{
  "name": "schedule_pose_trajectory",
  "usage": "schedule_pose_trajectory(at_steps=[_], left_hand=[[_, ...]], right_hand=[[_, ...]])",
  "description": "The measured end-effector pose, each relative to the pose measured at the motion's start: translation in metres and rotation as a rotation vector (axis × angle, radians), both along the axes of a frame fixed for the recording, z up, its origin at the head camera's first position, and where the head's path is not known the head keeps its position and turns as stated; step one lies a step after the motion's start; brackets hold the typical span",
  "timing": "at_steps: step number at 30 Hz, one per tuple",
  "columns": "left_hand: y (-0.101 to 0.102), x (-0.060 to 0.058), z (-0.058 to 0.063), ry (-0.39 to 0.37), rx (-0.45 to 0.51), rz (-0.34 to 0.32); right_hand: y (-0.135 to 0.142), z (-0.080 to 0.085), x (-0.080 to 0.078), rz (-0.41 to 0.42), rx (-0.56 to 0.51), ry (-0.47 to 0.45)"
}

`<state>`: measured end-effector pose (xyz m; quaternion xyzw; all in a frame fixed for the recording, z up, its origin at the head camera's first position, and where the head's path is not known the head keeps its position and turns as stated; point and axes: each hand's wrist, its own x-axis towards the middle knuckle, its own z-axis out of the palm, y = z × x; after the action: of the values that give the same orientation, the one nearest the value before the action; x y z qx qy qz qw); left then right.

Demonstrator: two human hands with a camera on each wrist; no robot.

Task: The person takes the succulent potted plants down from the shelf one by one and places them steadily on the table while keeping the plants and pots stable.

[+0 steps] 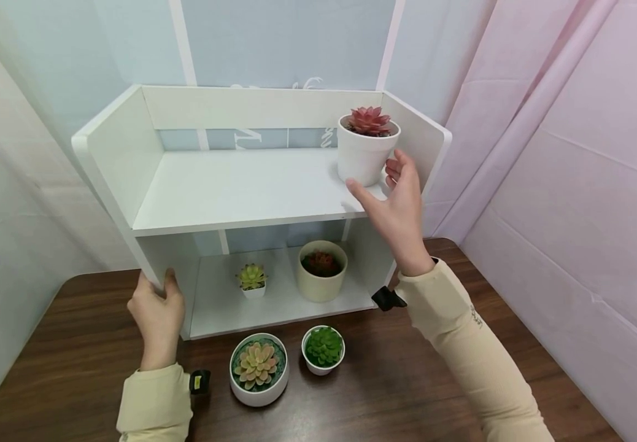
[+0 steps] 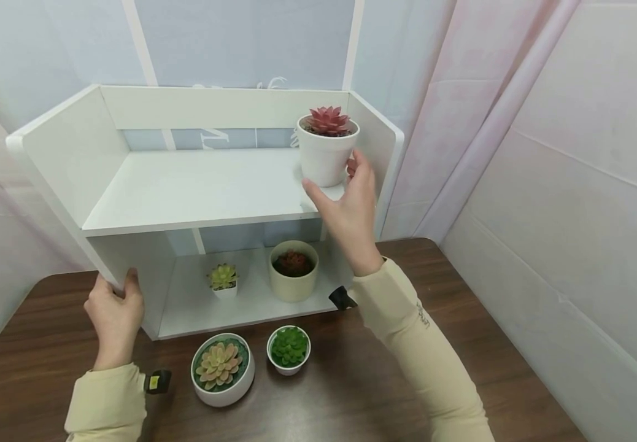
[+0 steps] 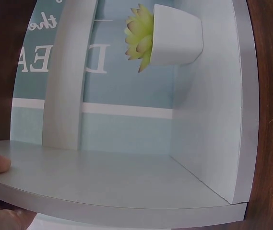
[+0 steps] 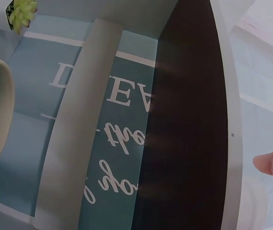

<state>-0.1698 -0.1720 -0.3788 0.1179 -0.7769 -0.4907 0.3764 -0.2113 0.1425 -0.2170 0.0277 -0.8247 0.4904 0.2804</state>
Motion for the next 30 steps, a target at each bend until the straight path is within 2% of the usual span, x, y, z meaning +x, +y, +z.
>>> schedule_pose_trajectory(at_steps=[18,30], left_hand=[[-0.001,0.000,0.000,-0.007,-0.001,0.001],[-0.004,0.003,0.000,-0.018,-0.003,0.013]], right_hand=[[0.005,0.011,-0.019,-0.009,0.017,-0.053],[0.000,0.017,-0.033,-0.026,0.061,-0.166]])
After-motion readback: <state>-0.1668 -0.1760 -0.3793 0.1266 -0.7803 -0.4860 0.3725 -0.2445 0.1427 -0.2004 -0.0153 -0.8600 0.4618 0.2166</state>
